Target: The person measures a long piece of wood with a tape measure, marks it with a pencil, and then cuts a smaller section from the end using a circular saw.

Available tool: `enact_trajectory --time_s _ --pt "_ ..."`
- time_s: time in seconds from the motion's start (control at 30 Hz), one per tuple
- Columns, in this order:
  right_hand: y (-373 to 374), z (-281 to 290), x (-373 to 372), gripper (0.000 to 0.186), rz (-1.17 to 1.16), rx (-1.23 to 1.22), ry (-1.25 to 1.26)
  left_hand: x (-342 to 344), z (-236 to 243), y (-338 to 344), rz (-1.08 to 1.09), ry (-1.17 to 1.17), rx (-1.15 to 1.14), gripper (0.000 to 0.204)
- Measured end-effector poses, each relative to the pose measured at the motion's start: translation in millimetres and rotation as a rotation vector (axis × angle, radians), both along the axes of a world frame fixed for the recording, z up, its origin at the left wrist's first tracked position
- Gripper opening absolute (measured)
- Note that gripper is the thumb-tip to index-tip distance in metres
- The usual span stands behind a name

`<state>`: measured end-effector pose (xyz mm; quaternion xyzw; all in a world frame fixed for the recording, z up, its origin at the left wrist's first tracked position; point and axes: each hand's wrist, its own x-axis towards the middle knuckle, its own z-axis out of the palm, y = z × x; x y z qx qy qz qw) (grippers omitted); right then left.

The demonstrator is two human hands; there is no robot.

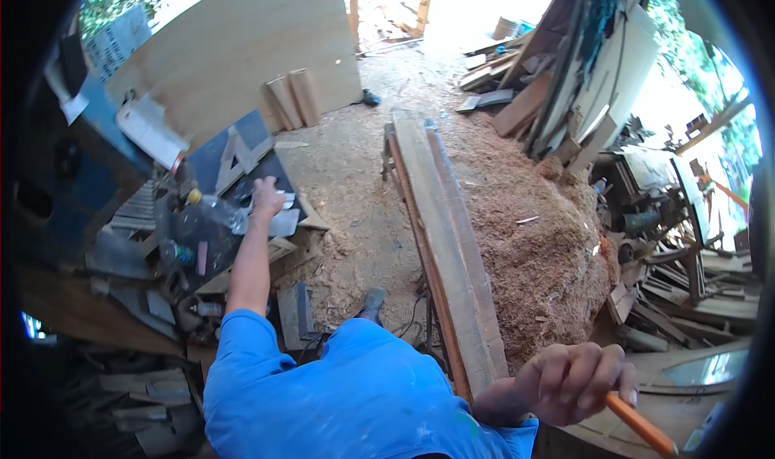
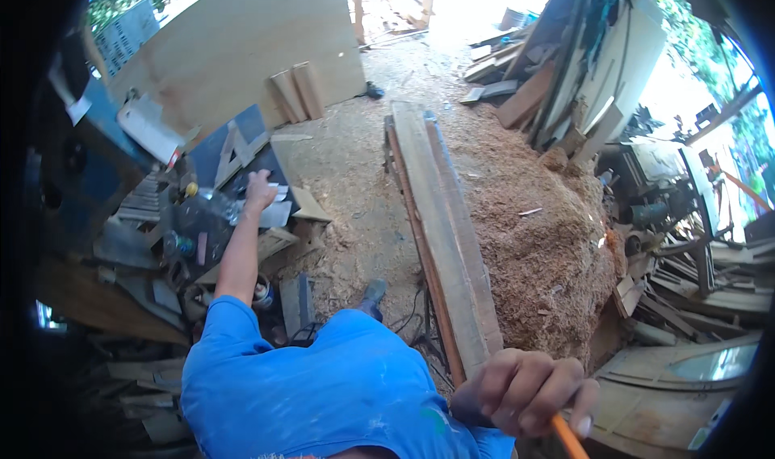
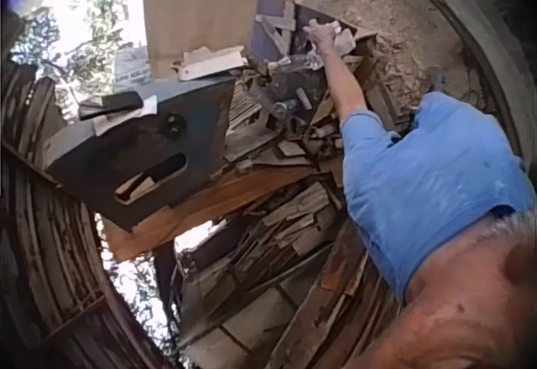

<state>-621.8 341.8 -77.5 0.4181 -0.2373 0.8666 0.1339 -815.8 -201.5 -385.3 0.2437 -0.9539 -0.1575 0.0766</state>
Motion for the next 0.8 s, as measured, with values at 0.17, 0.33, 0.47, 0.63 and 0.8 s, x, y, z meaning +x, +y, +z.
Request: enact_trajectory --time_s 0.17,0.33,0.47,0.63,0.8 --pt "-48 53 -38 0.030 -0.092 0.021 0.143 -19 -6 -27 0.020 -0.015 -0.099 0.047" --pt "-65 75 -48 0.023 -0.361 0.182 0.175 -22 -4 -35 0.041 -0.145 -0.222 0.044" --pt "-68 78 -49 0.013 -0.833 -0.156 0.565 -30 10 -33 0.026 -0.137 -0.267 0.045" --pt "-64 91 -46 0.016 -1.199 -0.110 0.798 -70 12 7 -0.246 0.110 -0.208 0.042" --pt "-68 95 -21 0.019 -1.323 0.080 0.673 -124 6 120 -0.636 0.242 -0.019 0.040"
